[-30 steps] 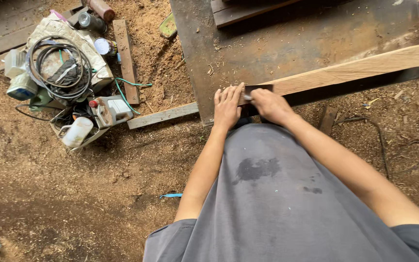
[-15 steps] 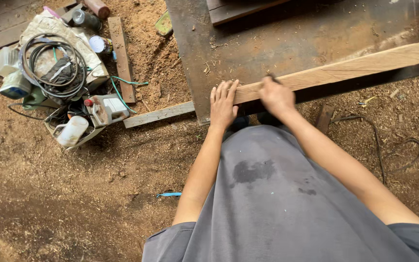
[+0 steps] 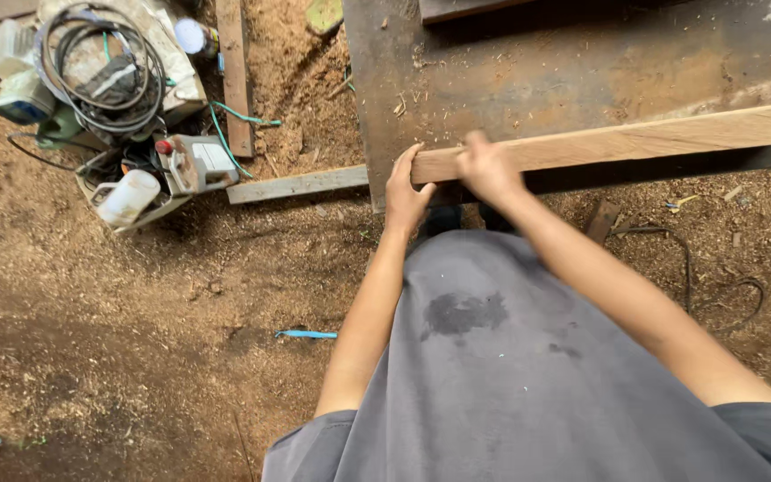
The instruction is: The person sands a piece of wood by hand using a piece of sandpaper, rubbing it along the surface and edges of the wooden beam.
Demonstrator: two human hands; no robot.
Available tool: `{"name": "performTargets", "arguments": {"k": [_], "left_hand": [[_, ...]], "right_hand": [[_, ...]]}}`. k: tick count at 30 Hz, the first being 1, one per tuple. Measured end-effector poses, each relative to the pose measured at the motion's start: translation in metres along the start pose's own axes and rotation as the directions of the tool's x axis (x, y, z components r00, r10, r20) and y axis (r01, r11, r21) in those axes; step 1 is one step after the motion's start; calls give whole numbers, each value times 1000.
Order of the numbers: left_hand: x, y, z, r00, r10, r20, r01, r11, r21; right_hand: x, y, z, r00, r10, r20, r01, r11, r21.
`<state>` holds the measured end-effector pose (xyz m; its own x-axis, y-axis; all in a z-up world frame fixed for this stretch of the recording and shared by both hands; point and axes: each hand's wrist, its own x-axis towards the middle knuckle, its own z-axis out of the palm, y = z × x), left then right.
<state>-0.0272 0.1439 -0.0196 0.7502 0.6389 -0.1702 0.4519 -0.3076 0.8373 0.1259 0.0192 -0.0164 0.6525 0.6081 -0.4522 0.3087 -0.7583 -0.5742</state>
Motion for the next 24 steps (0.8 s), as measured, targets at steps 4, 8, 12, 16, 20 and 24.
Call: {"name": "performTargets", "arguments": {"k": [4,8,12,16,20,24], "left_hand": [[6,-1,-7,1000,2,25,-2,1000,-21],[13,-10,-2,999,-37,4,37,999,-17],[9,-8,-5,993,-93,76,90,995,50],[2,15,-13,988,113,107,-145,923,356],[-5,40,5,947,213,240,-302,843,445],[-9,50,14,950,144,276,-270,822,502]], "right_hand": [[2,23,-8,976,-104,-192,106,994,1],[11,-30,42,968,-232,-98,243,962,122],[9,-34,36,969,-246,12,244,965,97],[-10,27,-29,988,110,-110,-114,993,-37],[-22,52,-39,966,39,-255,-51,998,-41],[-18,23,-8,957,-251,-147,250,968,-24]]}}
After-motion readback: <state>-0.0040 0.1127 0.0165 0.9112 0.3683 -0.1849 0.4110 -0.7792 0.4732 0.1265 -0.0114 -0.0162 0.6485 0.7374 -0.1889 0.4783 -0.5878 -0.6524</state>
